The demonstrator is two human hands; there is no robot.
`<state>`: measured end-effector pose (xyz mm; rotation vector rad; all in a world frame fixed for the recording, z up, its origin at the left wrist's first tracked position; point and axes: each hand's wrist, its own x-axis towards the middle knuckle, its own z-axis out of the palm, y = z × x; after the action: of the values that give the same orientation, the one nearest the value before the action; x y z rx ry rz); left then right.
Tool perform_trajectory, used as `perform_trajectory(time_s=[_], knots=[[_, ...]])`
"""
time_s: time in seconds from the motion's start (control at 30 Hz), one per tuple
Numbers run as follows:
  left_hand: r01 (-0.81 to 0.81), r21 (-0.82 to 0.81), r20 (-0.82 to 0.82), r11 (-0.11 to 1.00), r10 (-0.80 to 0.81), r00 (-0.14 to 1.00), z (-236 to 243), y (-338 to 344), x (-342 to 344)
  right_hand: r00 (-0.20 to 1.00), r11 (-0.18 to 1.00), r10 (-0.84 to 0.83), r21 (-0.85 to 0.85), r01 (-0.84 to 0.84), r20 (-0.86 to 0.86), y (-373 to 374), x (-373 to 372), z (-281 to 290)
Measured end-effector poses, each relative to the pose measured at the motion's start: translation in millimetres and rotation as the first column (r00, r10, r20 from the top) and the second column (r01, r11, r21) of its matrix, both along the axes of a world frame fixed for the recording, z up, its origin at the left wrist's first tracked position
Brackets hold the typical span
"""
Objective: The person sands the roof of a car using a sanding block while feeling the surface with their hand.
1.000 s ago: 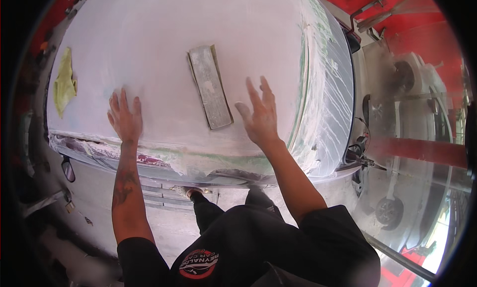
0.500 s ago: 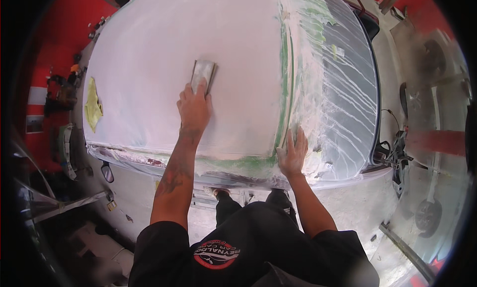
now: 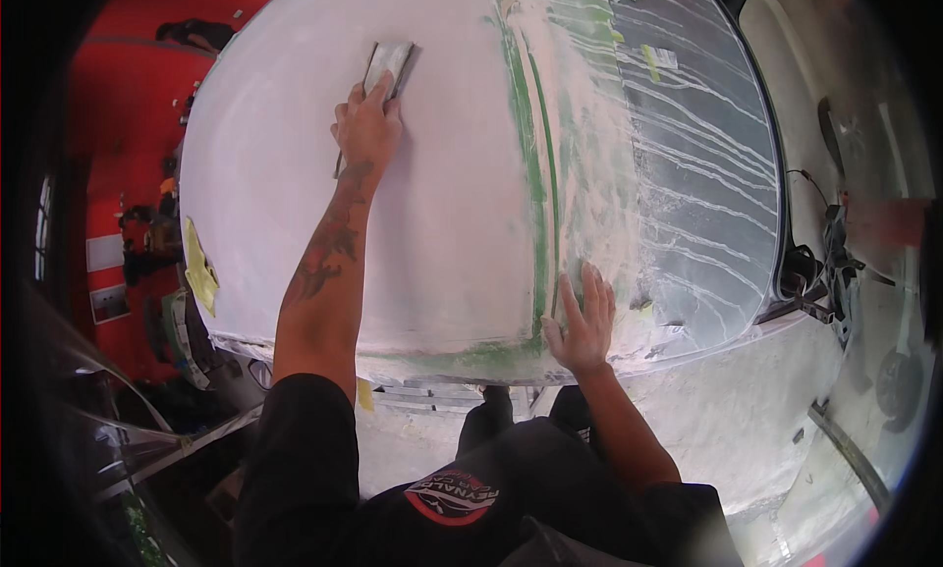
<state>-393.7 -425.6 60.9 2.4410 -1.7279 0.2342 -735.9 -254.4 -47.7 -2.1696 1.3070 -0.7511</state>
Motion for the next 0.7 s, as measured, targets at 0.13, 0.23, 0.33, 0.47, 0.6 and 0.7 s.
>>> perform_trajectory(time_s=[0.13,0.23,0.33,0.47,0.6,0.7], knots=[[0.190,0.076,-0.063,0.979,-0.186,0.981,-29.1,124.9,-110.6,0.998,0.999,-0.036,0.031,0.037,-0.046,-0.7,-9.2,-0.7],[0.290,0.098,-0.036,0.952,-0.288,0.957,-25.7,161.9,-131.3,0.998,0.998,-0.048,0.031,0.049,-0.046,0.9,-6.0,-0.1],[0.270,0.113,-0.015,0.956,-0.270,0.963,-21.5,100.8,-117.7,0.997,0.999,-0.047,0.017,0.048,-0.065,1.1,-6.3,-0.1],[0.078,0.046,0.072,0.996,-0.081,0.994,-2.5,-46.9,-52.5,0.999,1.000,-0.022,0.019,0.022,-0.026,2.6,3.3,3.1],[0.117,0.032,0.081,0.993,-0.119,0.990,-19.3,-20.0,-77.7,0.999,0.999,-0.031,0.038,0.033,-0.044,0.9,-2.1,-2.9],[0.194,0.122,0.048,0.973,-0.202,0.978,-27.2,90.6,-133.9,0.998,0.998,-0.038,0.056,0.041,-0.053,0.7,-8.3,-2.6]])
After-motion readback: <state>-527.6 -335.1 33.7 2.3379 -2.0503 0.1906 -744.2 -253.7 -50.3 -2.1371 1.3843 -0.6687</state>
